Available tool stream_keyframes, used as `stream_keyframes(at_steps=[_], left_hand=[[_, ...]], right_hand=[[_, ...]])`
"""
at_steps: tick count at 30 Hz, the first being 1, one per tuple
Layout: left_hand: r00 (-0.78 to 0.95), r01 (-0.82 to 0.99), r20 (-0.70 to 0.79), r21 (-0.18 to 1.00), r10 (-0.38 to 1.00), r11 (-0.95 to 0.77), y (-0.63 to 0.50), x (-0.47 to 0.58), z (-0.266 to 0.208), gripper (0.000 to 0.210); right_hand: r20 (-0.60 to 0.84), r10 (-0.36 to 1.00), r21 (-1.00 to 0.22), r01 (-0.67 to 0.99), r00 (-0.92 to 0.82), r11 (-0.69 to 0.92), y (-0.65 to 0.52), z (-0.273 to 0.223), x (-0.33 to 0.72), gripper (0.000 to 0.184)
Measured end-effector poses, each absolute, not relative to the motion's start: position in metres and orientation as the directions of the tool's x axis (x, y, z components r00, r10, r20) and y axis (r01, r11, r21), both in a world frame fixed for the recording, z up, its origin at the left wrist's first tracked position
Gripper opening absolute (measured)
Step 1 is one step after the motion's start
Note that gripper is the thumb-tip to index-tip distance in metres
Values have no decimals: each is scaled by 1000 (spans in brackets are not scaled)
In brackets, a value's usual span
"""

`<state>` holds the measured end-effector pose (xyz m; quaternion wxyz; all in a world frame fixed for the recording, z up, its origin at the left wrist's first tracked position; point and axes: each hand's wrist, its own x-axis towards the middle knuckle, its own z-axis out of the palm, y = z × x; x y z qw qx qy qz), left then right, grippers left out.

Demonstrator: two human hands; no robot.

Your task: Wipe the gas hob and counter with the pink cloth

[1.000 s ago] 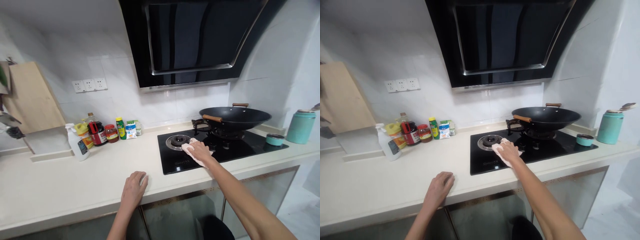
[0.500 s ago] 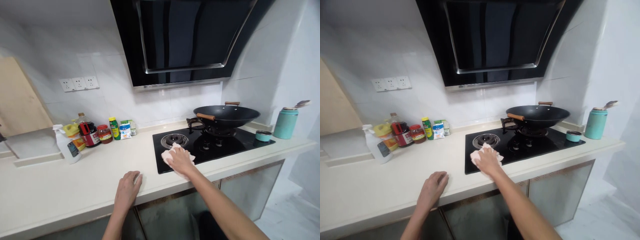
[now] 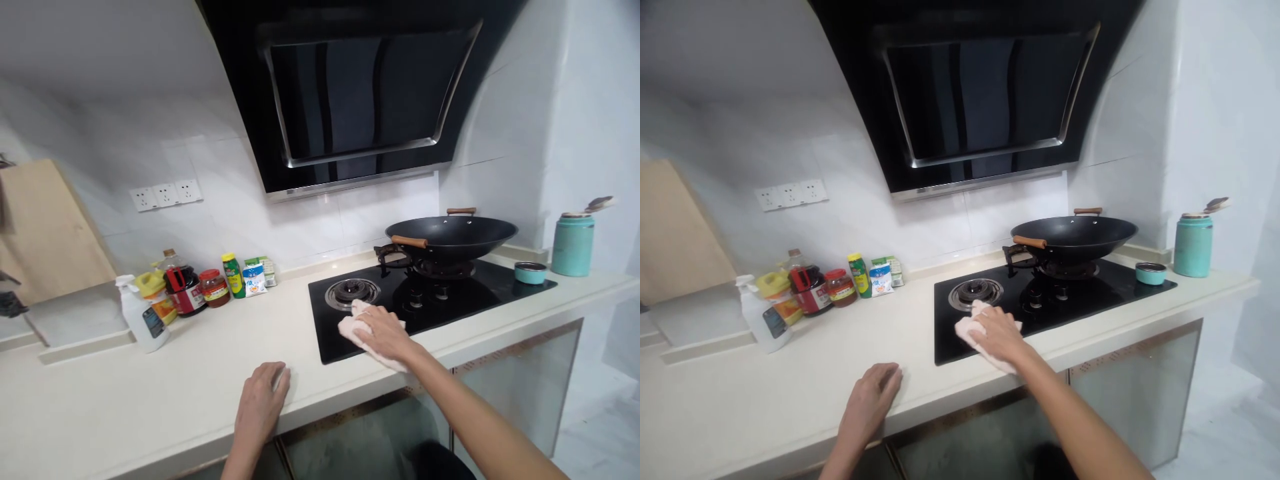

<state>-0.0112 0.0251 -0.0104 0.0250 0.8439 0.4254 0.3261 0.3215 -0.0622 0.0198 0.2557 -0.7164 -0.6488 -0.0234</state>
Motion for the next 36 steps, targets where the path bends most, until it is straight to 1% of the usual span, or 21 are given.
stream_keyframes(at_steps=[3,5,9,12,14,16,18,22,24,27,29,32,34,36], left_hand=[[422,706,535,313,732,-636,24,-11,-10,37],[417,708,540,312,731,-634,24,-11,-10,37],[417,709,546,306,727,-636,24,-10,-11,37],[417,719,545,292,727,-631,24,-9,-11,37],[412,728,551,280,726,-626,25,-8,-12,37],[406,734,561,270,721,-623,25,-8,-12,36],[411,732,564,265,717,-628,26,-8,-12,36],[429,726,554,260,714,-637,26,-8,-11,37],[434,724,548,260,715,-639,26,-8,-11,38],[440,718,536,273,721,-641,27,-10,-9,37],[443,710,532,284,722,-645,28,-11,-10,36],[438,700,538,299,721,-648,29,-12,-11,36],[428,702,543,304,723,-644,29,-13,-12,36],[425,704,543,305,725,-641,28,-13,-13,35]], right_hand=[[356,882,-334,923,310,-190,-72,17,360,44],[347,858,-334,905,379,-265,-77,14,380,44],[329,837,-299,889,437,-347,-81,13,391,45],[352,812,-241,883,466,-402,-76,15,372,46],[367,809,-201,889,458,-412,-70,16,352,47],[387,827,-170,913,408,-371,-62,17,328,46],[405,851,-160,942,334,-294,-54,18,304,45],[424,888,-191,976,180,-106,-40,20,251,45],[446,891,-186,982,86,-1,-36,20,227,44],[485,872,-140,978,-67,154,-34,18,201,42],[503,853,-138,962,-137,235,-36,17,195,40],[484,862,-222,932,-150,287,-39,17,205,38],[458,881,-279,923,-113,264,-42,18,220,37],[444,894,-305,929,-55,209,-46,19,238,36]])
